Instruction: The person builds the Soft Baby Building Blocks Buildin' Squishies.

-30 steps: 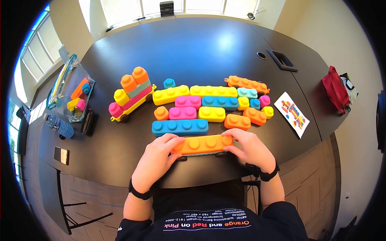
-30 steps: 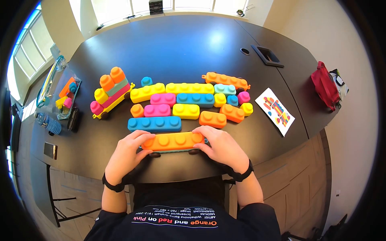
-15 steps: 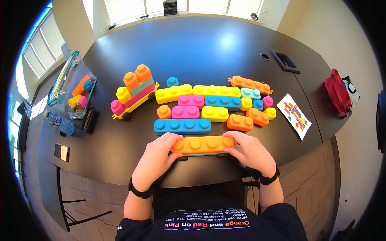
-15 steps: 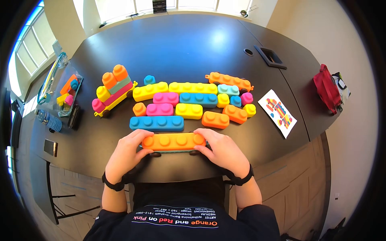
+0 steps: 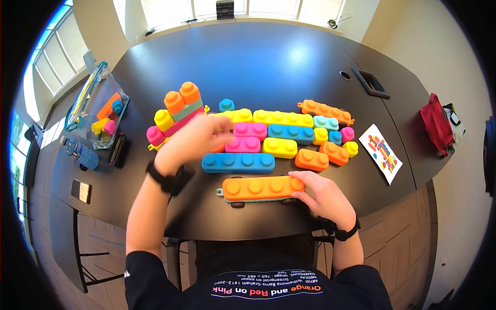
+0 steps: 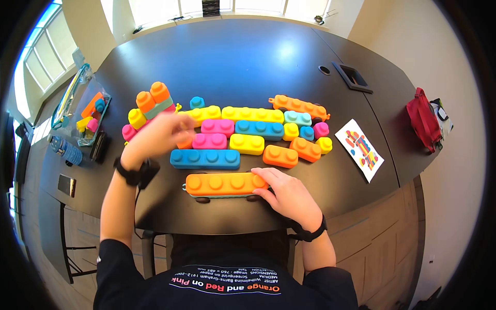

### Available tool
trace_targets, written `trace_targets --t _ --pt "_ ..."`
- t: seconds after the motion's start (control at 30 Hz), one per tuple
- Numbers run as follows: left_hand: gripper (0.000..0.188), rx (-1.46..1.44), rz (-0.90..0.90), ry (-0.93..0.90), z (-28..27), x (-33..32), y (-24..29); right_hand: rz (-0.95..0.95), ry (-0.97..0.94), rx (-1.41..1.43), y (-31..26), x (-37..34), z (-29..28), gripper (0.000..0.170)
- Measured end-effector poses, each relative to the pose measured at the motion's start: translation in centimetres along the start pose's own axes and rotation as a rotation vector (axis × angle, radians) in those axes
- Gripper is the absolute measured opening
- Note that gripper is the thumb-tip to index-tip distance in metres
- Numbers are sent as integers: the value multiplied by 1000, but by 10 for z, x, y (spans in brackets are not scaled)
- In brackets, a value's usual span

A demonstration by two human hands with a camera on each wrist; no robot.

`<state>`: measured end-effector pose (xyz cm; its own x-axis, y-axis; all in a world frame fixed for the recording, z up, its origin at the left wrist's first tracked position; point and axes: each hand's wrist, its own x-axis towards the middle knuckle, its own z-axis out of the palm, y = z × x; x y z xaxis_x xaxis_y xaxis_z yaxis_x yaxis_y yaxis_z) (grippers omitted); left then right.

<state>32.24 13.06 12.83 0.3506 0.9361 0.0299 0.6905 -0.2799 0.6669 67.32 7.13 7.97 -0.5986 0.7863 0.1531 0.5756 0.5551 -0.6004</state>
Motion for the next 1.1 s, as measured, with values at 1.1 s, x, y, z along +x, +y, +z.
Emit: trace_targets --t 1.1 --pt "33 -120 173 237 50 -91 25 31 -2 25 -2 1 1 46"
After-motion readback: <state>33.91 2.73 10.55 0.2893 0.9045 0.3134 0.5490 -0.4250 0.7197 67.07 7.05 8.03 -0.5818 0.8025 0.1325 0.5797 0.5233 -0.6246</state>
